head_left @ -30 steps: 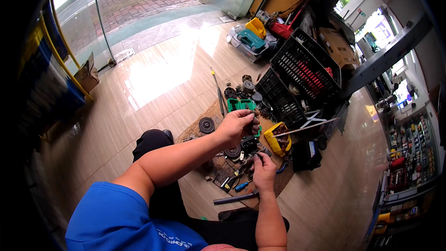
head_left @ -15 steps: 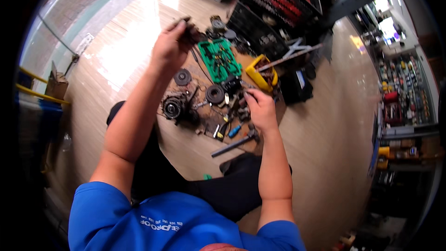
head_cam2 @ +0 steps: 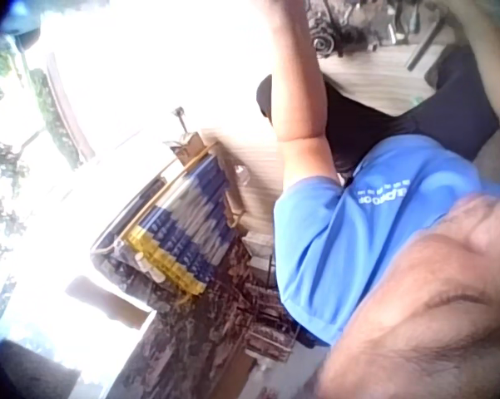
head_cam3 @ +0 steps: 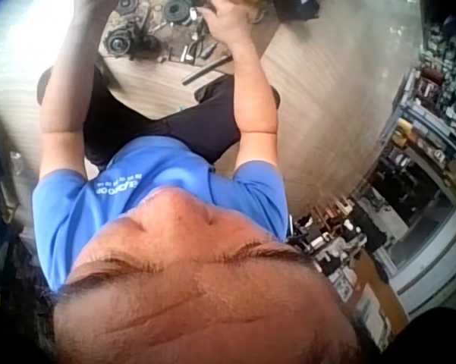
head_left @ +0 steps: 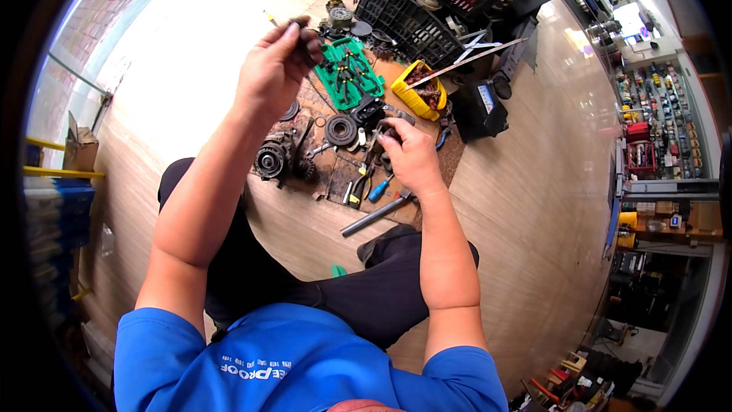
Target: The person disassembles a small mechanical part by hand, removing a cover plate to reveal a spring and a diaphragm.
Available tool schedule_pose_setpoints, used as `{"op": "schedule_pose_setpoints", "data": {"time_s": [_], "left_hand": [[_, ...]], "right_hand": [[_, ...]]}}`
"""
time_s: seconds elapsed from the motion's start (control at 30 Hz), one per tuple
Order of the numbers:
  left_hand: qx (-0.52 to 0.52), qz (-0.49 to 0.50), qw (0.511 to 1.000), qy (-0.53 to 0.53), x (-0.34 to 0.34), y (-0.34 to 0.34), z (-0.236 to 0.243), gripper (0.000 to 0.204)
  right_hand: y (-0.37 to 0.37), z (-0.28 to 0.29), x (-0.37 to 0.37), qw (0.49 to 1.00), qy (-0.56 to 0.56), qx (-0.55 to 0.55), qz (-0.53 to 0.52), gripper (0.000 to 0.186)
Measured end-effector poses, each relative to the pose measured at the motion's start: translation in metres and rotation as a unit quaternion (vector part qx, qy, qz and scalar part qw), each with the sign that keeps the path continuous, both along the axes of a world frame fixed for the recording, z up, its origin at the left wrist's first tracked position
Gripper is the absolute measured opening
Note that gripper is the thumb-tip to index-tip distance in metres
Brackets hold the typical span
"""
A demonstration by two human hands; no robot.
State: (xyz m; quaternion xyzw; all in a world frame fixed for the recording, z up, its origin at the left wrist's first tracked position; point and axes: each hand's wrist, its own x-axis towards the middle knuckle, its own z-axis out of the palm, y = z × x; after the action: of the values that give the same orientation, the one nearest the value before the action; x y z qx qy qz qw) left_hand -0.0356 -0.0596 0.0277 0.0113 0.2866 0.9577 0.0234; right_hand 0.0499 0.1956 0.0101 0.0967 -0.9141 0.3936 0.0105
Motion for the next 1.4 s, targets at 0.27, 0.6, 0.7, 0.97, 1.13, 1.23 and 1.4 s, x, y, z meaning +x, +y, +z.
{"op": "schedule_pose_setpoints", "data": {"time_s": [0.27, 0.6, 0.7, 0.97, 1.13, 1.23, 1.4], "left_hand": [[-0.026, -0.102, 0.994, -0.041, 0.036, 0.042, -0.019, 0.024], [-0.039, -0.149, 0.987, -0.048, 0.041, 0.053, -0.019, 0.028], [-0.035, -0.156, 0.986, -0.054, 0.042, 0.055, -0.016, 0.025], [-0.047, -0.248, 0.967, -0.019, 0.044, 0.055, -0.006, 0.020], [-0.119, -0.335, 0.935, -0.009, 0.047, 0.046, 0.001, 0.018], [-0.209, -0.372, 0.904, 0.005, 0.048, 0.046, 0.006, 0.016], [-0.441, -0.392, 0.802, 0.097, 0.047, 0.049, 0.003, 0.017]], "right_hand": [[-0.041, -0.007, 0.010, 0.991, 0.110, -0.076, 0.013, 0.028], [-0.044, 0.008, 0.010, 0.985, 0.083, -0.151, 0.014, 0.028], [-0.040, 0.010, 0.011, 0.983, 0.097, -0.151, 0.022, 0.027], [-0.024, 0.009, 0.009, 0.984, 0.089, -0.130, 0.080, 0.015], [-0.012, 0.019, 0.007, 0.980, 0.112, -0.042, 0.156, 0.010], [-0.003, 0.013, 0.005, 0.978, 0.121, 0.036, 0.166, 0.011], [0.005, 0.007, 0.004, 0.971, 0.122, 0.140, 0.149, 0.011]]}}
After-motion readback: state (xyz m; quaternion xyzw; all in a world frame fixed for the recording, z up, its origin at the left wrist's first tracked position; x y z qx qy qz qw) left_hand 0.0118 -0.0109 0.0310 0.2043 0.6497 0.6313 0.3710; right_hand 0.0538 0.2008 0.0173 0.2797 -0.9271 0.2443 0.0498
